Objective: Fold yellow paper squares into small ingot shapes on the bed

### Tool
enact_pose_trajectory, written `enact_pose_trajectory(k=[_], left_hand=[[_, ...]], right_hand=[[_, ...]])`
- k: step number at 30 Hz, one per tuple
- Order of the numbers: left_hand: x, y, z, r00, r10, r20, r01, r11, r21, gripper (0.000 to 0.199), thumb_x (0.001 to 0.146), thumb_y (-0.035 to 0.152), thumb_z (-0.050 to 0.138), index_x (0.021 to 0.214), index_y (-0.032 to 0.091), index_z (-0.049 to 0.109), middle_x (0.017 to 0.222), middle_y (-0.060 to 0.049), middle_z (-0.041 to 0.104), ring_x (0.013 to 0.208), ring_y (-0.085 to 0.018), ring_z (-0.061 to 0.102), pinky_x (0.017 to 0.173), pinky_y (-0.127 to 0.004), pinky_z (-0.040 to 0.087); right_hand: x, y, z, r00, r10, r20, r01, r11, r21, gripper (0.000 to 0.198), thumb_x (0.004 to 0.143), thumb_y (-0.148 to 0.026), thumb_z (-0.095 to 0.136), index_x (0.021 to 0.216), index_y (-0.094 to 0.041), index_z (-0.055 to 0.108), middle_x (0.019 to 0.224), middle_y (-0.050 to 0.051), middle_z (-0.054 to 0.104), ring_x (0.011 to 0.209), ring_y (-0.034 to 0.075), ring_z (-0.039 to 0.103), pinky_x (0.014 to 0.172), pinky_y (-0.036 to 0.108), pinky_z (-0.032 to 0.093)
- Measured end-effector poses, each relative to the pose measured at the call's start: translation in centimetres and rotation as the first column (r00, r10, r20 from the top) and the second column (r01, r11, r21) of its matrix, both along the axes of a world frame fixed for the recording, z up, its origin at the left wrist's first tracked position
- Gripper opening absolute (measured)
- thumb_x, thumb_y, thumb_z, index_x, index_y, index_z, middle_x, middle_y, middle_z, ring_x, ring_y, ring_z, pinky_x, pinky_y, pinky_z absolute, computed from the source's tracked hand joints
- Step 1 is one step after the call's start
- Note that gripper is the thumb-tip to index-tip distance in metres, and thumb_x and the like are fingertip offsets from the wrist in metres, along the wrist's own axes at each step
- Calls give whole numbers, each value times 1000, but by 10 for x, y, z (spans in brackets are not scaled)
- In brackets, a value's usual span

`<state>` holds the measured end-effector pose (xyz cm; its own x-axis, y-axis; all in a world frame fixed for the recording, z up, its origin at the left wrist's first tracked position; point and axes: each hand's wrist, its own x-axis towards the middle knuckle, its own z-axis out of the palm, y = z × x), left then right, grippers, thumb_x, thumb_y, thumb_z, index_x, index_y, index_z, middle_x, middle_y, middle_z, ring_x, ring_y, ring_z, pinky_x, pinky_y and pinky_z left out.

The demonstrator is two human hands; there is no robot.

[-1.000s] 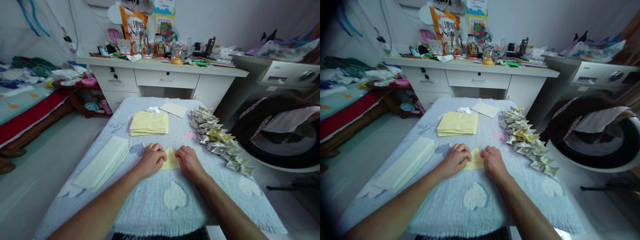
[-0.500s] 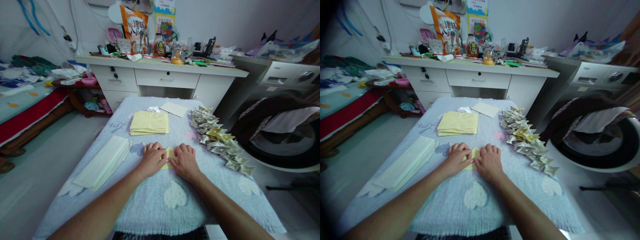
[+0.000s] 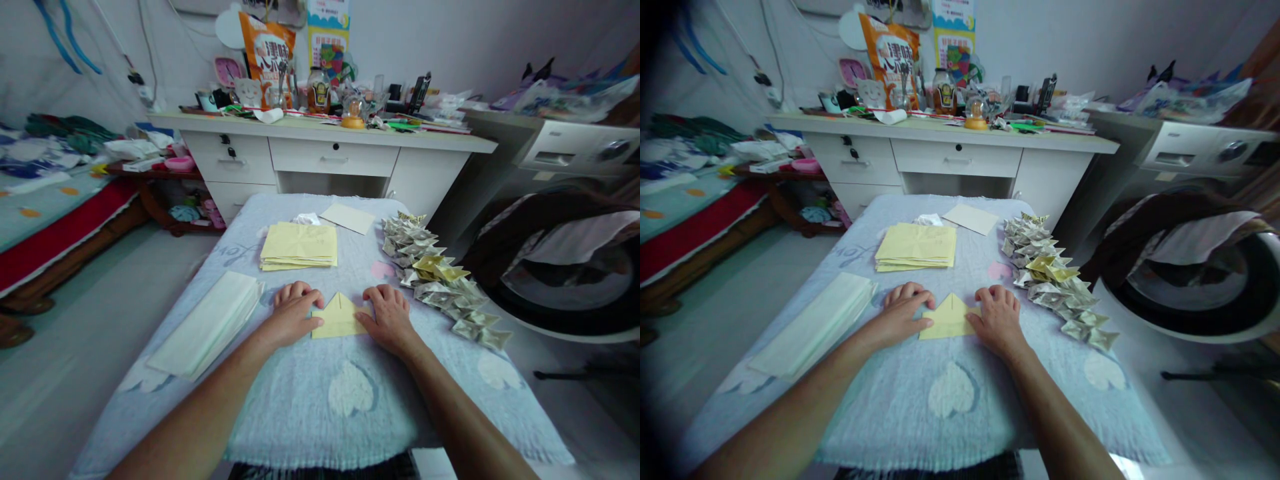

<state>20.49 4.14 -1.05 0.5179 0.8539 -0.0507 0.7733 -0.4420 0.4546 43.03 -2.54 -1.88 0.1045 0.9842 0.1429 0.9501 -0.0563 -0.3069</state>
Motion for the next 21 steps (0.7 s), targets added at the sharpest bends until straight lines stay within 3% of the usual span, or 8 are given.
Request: enact_pose_trajectory(k=[10, 15, 18, 21], left_hand=[[-9, 4, 1, 997, -78, 30, 79, 996, -47, 33, 70, 22, 57, 101, 34, 58, 118, 1, 45, 114, -24, 37, 99, -40, 25], [-11, 3, 4, 991, -124, 50, 126, 991, -42, 35, 71, 21, 54, 104, 32, 57, 120, 1, 46, 116, -23, 37, 100, -40, 26], [-9, 1, 6, 991, -123, 57, 125, 992, -29, 35, 70, 18, 53, 103, 30, 57, 120, 0, 48, 117, -23, 38, 101, -40, 27], [-3, -2, 7, 988, -122, 94, 124, 992, -12, 38, 67, 12, 51, 101, 28, 57, 120, 1, 51, 117, -23, 39, 101, -39, 28]], right_hand=[[16, -4, 4, 998, 1, -70, -3, 1000, -29, 34, 77, -26, 59, 111, -30, 55, 112, 7, 48, 102, 27, 43, 85, 42, 31], [15, -4, 7, 979, 110, -170, -98, 992, 76, 19, 82, -20, 48, 99, -22, 57, 105, 6, 51, 99, 24, 44, 83, 37, 33], [7, -3, 7, 972, 178, -155, -163, 981, 104, 19, 86, -26, 48, 101, -22, 57, 104, 6, 52, 98, 23, 43, 85, 39, 32], [-2, 0, 4, 978, 181, -103, -173, 981, 82, 25, 79, -39, 60, 96, -21, 58, 102, 7, 53, 97, 25, 43, 85, 40, 31]])
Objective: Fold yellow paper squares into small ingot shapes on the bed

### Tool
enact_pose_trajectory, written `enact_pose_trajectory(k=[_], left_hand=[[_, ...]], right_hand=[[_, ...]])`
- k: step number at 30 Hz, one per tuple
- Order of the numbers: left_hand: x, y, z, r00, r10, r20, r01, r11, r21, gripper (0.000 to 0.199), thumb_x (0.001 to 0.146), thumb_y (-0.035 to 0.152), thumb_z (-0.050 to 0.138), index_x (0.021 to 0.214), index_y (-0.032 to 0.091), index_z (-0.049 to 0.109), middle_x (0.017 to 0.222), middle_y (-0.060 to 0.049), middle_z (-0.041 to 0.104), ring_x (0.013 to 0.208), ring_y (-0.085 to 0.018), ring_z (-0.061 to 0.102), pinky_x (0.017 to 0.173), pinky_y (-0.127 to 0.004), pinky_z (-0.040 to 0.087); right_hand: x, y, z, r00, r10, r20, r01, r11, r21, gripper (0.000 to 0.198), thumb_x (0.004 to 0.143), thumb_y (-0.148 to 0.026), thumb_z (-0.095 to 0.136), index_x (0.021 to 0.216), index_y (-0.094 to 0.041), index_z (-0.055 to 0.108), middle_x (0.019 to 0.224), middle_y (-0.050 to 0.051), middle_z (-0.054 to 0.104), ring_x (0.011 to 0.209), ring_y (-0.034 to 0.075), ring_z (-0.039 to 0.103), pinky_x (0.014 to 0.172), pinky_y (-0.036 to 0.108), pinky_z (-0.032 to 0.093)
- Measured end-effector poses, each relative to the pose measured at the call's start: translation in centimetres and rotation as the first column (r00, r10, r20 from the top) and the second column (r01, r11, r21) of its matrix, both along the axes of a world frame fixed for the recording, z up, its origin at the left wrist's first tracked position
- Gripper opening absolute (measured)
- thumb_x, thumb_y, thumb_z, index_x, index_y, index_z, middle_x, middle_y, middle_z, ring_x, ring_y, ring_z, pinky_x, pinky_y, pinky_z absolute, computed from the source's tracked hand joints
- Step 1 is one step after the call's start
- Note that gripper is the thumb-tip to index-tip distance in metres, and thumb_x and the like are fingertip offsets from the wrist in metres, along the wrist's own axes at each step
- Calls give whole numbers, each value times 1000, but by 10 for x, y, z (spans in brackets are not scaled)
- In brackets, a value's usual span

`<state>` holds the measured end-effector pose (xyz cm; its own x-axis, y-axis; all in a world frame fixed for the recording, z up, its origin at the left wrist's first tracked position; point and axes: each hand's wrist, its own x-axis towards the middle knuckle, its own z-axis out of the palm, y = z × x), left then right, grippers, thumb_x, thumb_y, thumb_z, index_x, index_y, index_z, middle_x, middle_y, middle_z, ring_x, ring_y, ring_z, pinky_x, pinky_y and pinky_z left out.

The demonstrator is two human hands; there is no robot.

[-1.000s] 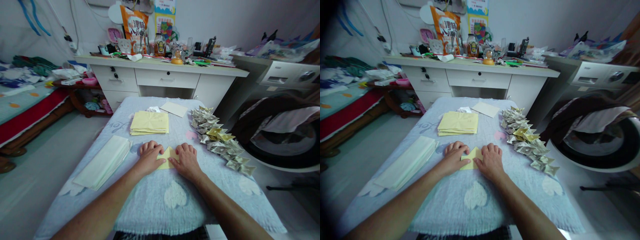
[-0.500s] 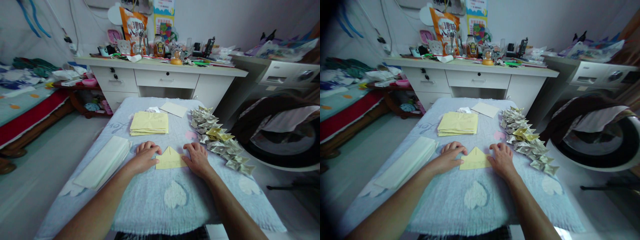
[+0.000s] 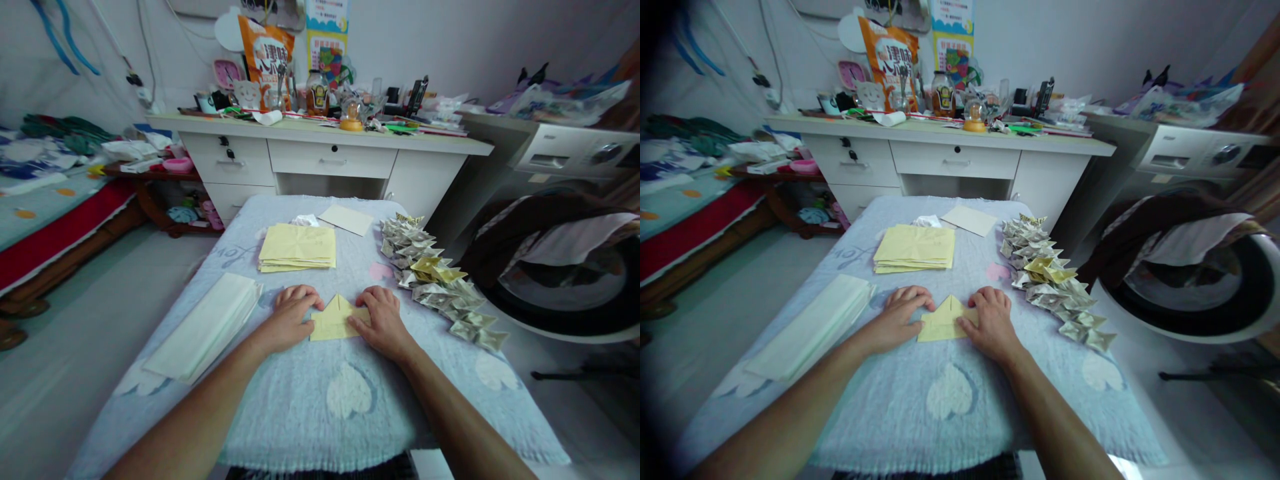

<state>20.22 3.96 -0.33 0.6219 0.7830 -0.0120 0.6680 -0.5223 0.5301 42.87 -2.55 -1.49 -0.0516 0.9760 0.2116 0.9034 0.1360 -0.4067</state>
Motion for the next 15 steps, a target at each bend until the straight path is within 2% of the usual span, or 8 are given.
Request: enact_pose_trajectory(k=[6, 8, 10, 12, 15], left_hand=[[17, -3, -8, 981, 21, 191, -24, 1000, 16, 63, 66, 21, 64, 126, 25, 45, 121, -4, 56, 116, -25, 42, 101, -40, 29], [21, -3, -11, 969, 9, 248, -11, 1000, 6, 69, 66, 19, 64, 131, 25, 42, 111, -4, 60, 108, -24, 48, 98, -39, 32], [24, -3, -12, 954, 10, 301, 8, 998, -60, 69, 68, 16, 62, 134, 24, 41, 93, -1, 61, 92, -20, 54, 89, -34, 38], [25, -2, -12, 928, 36, 370, 30, 985, -171, 59, 71, 16, 59, 128, 23, 47, 82, 1, 60, 79, -17, 55, 78, -29, 41], [25, -2, -10, 836, 132, 532, 88, 926, -368, 29, 76, 20, 57, 105, 18, 60, 82, 0, 62, 76, -15, 57, 70, -25, 43]], right_hand=[[-5, 2, 0, 999, 14, -44, -14, 1000, -11, 22, 73, -30, 68, 89, -20, 57, 102, 6, 54, 97, 24, 44, 84, 38, 33], [-5, 2, 3, 996, 22, -84, -23, 1000, -11, 17, 74, -26, 66, 86, -20, 55, 100, 5, 54, 95, 23, 45, 83, 37, 34], [-5, 1, 4, 990, 40, -137, -40, 999, 1, 12, 75, -22, 63, 83, -20, 53, 96, 5, 55, 94, 22, 46, 83, 36, 36], [-3, 1, 4, 977, 58, -207, -50, 998, 41, 10, 78, -23, 61, 82, -20, 52, 93, 4, 55, 93, 22, 48, 83, 36, 37], [0, 3, 0, 939, 40, -343, 5, 992, 130, 19, 81, -32, 60, 94, -21, 52, 98, 5, 56, 97, 22, 49, 86, 36, 38]])
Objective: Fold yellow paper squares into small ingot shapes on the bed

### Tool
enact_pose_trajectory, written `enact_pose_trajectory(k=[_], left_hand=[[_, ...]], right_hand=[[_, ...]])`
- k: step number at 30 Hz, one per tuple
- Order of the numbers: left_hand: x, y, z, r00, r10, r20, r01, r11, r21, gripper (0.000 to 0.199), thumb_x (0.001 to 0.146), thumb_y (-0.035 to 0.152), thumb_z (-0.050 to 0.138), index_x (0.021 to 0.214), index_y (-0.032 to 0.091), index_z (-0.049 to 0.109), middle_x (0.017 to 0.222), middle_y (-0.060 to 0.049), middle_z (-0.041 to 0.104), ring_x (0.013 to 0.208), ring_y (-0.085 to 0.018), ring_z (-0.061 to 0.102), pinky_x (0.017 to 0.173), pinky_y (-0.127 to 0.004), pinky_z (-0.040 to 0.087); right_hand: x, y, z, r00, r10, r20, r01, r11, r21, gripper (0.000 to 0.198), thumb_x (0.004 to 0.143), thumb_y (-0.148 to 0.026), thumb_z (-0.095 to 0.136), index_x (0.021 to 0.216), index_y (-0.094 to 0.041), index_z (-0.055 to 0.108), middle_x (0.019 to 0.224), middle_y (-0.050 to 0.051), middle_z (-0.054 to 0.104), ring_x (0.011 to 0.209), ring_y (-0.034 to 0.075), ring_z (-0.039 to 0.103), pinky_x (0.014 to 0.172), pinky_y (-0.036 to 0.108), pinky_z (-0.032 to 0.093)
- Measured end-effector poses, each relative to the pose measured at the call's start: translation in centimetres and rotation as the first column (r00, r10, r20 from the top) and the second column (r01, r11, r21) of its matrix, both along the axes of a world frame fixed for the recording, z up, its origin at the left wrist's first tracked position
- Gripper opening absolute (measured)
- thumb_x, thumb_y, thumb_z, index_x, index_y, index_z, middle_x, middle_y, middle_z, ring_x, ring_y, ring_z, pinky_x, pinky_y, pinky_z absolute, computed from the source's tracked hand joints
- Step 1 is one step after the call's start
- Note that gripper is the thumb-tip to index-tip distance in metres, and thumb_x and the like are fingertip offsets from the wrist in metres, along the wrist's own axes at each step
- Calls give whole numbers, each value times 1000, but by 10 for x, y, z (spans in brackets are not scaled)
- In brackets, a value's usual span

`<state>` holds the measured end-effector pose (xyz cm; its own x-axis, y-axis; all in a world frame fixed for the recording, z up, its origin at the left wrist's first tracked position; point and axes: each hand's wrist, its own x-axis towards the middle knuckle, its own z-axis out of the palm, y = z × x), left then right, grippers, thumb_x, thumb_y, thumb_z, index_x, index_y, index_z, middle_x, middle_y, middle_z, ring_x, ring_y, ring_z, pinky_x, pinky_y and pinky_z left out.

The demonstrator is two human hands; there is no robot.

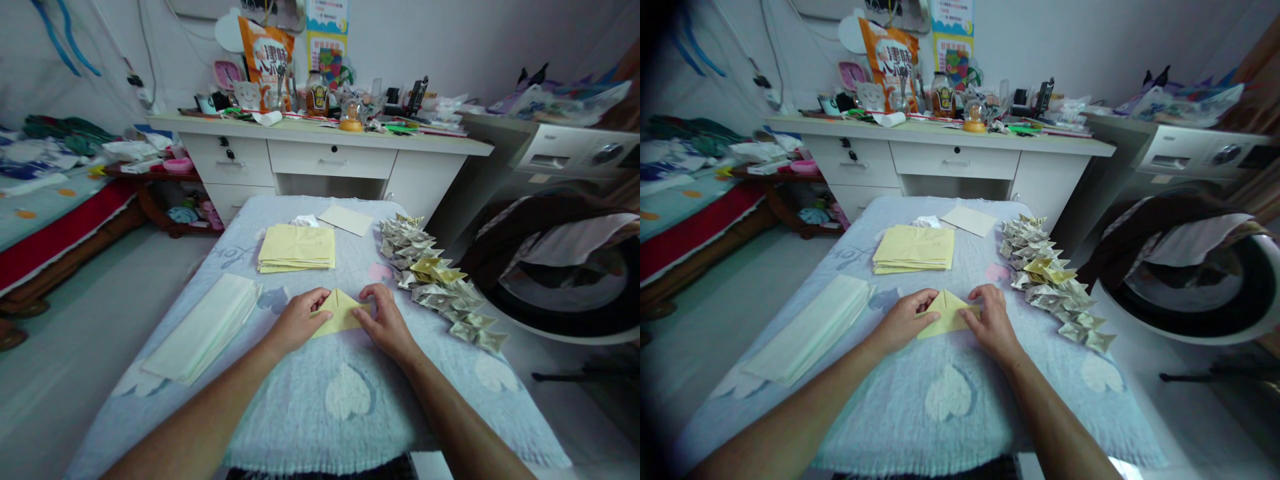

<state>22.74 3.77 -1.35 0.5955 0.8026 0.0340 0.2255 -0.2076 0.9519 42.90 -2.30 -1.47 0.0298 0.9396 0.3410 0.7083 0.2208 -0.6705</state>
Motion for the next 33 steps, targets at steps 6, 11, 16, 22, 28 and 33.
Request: enact_pose_trajectory(k=[6, 11, 16, 22, 28, 33], left_hand=[[5, -3, 4, 914, 78, 397, 79, 928, -364, 33, 73, 28, 67, 101, 17, 54, 89, -2, 64, 77, -14, 59, 75, -28, 46], [8, -7, 0, 945, 33, 327, 93, 928, -361, 28, 71, 31, 71, 82, 17, 50, 72, 3, 56, 62, -9, 51, 58, -21, 39], [6, -8, 2, 978, 26, 207, 14, 982, -190, 26, 73, 28, 68, 91, 17, 52, 73, 4, 51, 61, -7, 47, 58, -20, 37], [2, -17, 15, 987, 126, 100, -137, 985, 106, 58, 74, 14, 61, 127, 23, 39, 100, -3, 58, 66, -8, 54, 60, -21, 44], [1, -19, 14, 999, 15, -29, -1, 902, 432, 16, 76, 10, 58, 87, 21, 60, 109, -6, 60, 106, -19, 56, 91, -32, 45], [-3, -15, 9, 994, 39, -102, 10, 899, 439, 17, 74, 4, 52, 80, 20, 55, 97, -3, 60, 96, -16, 57, 84, -28, 45]], right_hand=[[-3, 3, 0, 982, 31, -188, -34, 999, -9, 42, 78, -43, 63, 113, -22, 52, 105, 6, 57, 99, 22, 51, 86, 35, 41], [-15, 1, 9, 943, 216, -253, -231, 972, -32, 25, 78, -38, 64, 96, -22, 61, 105, 5, 54, 101, 21, 51, 88, 33, 41], [-17, -1, 11, 941, 167, -296, -180, 983, -20, 7, 80, -27, 56, 78, -21, 54, 80, 2, 54, 80, 17, 52, 74, 29, 42], [-9, 1, 0, 992, -60, 108, 43, 988, 150, 18, 65, -6, 50, 76, -20, 49, 79, 3, 52, 81, 20, 45, 72, 31, 33], [-10, 1, -1, 928, -59, 368, 30, 996, 85, 23, 64, -3, 50, 80, -20, 53, 83, 5, 53, 84, 22, 43, 72, 33, 29], [-9, -1, 0, 924, -34, 382, 16, 999, 49, 23, 68, -5, 51, 85, -20, 56, 88, 5, 54, 88, 22, 44, 76, 35, 30]])
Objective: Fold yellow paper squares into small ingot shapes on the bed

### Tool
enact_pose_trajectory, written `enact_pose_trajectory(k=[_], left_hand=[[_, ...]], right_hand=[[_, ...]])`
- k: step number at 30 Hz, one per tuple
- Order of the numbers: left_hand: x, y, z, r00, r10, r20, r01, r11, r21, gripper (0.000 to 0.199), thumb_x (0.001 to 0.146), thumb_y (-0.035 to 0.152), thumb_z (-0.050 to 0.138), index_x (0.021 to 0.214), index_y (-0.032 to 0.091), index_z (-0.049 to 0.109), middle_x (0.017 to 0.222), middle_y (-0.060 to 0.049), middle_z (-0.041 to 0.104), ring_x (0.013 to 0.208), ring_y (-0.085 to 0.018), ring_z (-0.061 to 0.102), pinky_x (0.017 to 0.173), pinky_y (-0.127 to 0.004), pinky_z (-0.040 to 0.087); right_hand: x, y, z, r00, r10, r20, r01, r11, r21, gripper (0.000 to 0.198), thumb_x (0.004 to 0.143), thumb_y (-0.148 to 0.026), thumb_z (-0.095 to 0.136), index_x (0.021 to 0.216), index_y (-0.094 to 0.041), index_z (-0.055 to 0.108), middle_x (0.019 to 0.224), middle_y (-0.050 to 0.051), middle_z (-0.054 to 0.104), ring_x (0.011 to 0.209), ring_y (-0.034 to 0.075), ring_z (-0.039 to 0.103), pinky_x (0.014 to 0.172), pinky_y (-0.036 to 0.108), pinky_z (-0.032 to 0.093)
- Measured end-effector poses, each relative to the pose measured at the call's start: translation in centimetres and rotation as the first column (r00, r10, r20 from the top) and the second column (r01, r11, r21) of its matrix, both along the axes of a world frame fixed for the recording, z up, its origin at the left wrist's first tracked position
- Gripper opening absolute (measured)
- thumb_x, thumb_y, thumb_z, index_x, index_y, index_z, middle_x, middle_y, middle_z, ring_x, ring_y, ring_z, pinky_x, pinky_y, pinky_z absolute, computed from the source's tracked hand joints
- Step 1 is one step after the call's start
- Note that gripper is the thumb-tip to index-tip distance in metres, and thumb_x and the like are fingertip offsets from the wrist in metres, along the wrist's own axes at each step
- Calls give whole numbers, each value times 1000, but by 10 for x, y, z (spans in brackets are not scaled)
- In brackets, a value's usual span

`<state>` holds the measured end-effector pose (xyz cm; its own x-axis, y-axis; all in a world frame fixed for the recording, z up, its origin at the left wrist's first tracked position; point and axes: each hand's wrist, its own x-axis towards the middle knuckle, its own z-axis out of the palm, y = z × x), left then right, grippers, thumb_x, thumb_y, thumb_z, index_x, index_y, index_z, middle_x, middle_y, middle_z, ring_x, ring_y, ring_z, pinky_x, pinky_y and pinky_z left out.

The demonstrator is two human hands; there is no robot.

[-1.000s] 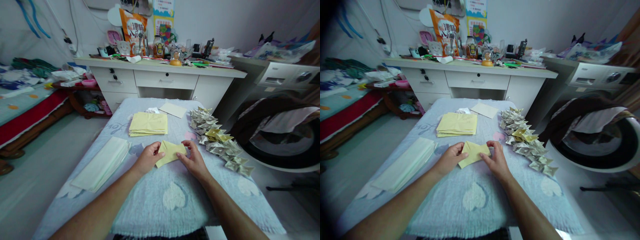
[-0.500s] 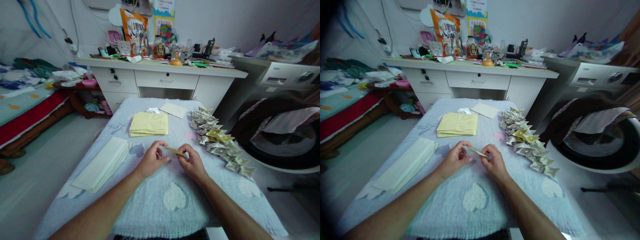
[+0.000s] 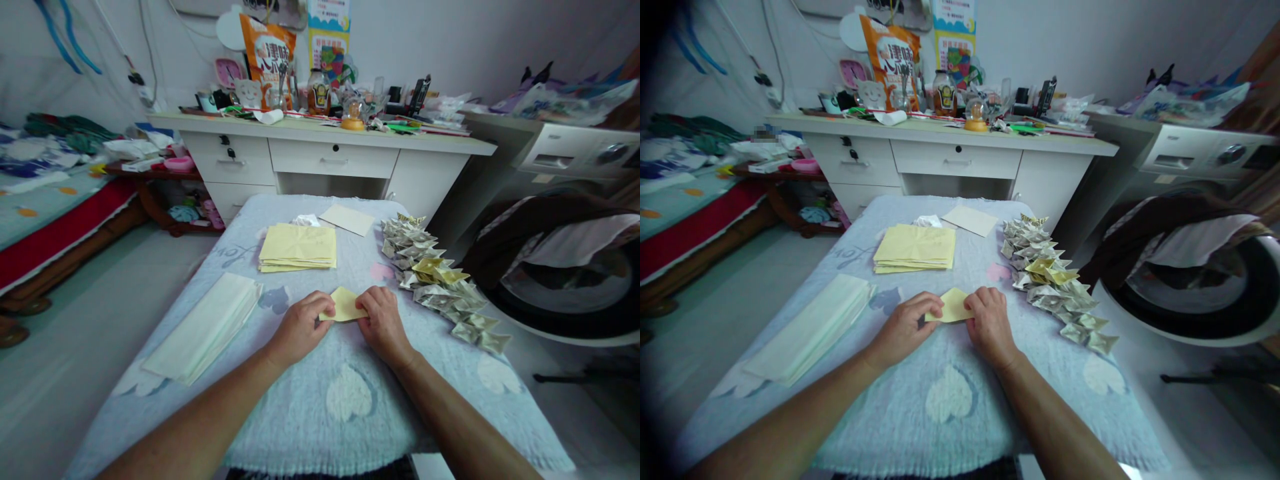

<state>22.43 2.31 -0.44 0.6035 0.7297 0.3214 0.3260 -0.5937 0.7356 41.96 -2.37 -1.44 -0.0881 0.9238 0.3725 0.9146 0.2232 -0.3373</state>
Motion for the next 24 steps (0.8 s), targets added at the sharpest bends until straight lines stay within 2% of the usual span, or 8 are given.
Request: enact_pose_trajectory(k=[3, 8, 12, 16, 20, 24], left_hand=[[-4, 1, 0, 991, 49, -123, -50, 999, 0, 14, 74, 6, 51, 78, 20, 53, 90, -2, 59, 88, -16, 57, 78, -27, 44], [-10, 4, -1, 926, 111, -362, -94, 993, 65, 12, 82, 15, 48, 79, 21, 58, 85, -1, 58, 80, -15, 57, 71, -26, 41], [-12, 6, -2, 931, 86, -354, -54, 993, 101, 12, 81, 14, 51, 82, 21, 61, 90, -2, 59, 89, -18, 55, 78, -29, 41], [-9, 8, -3, 946, 61, -319, -36, 996, 83, 11, 81, 17, 54, 82, 21, 64, 89, -3, 60, 91, -19, 54, 81, -32, 41], [-6, 11, -5, 924, 157, -349, -137, 987, 81, 14, 83, 29, 55, 79, 21, 66, 87, -3, 60, 89, -20, 53, 82, -34, 38], [-7, 14, -10, 888, 248, -386, -229, 969, 97, 15, 82, 32, 56, 79, 22, 67, 91, -3, 60, 92, -21, 51, 82, -35, 35]], right_hand=[[3, -1, -1, 999, 36, 2, -36, 998, -44, 27, 69, -5, 52, 91, -20, 59, 92, 5, 55, 91, 22, 44, 78, 35, 31], [11, 1, -2, 996, 94, -5, -94, 988, -125, 24, 71, -6, 55, 88, -21, 63, 95, 4, 57, 93, 21, 45, 79, 34, 31], [16, 1, 0, 995, 100, -30, -104, 983, -149, 15, 76, -11, 57, 85, -21, 65, 94, 3, 59, 92, 20, 46, 77, 33, 31], [19, 1, 0, 994, 92, -65, -101, 984, -148, 12, 83, -18, 57, 87, -23, 68, 97, 4, 60, 93, 20, 48, 79, 33, 32], [21, 3, -3, 993, 17, -116, -35, 986, -161, 11, 85, -22, 58, 87, -23, 69, 98, 5, 61, 95, 21, 48, 80, 35, 34], [23, 6, -5, 985, -66, -157, 34, 980, -198, 12, 84, -27, 59, 84, -22, 70, 99, 5, 60, 96, 21, 48, 81, 35, 34]])
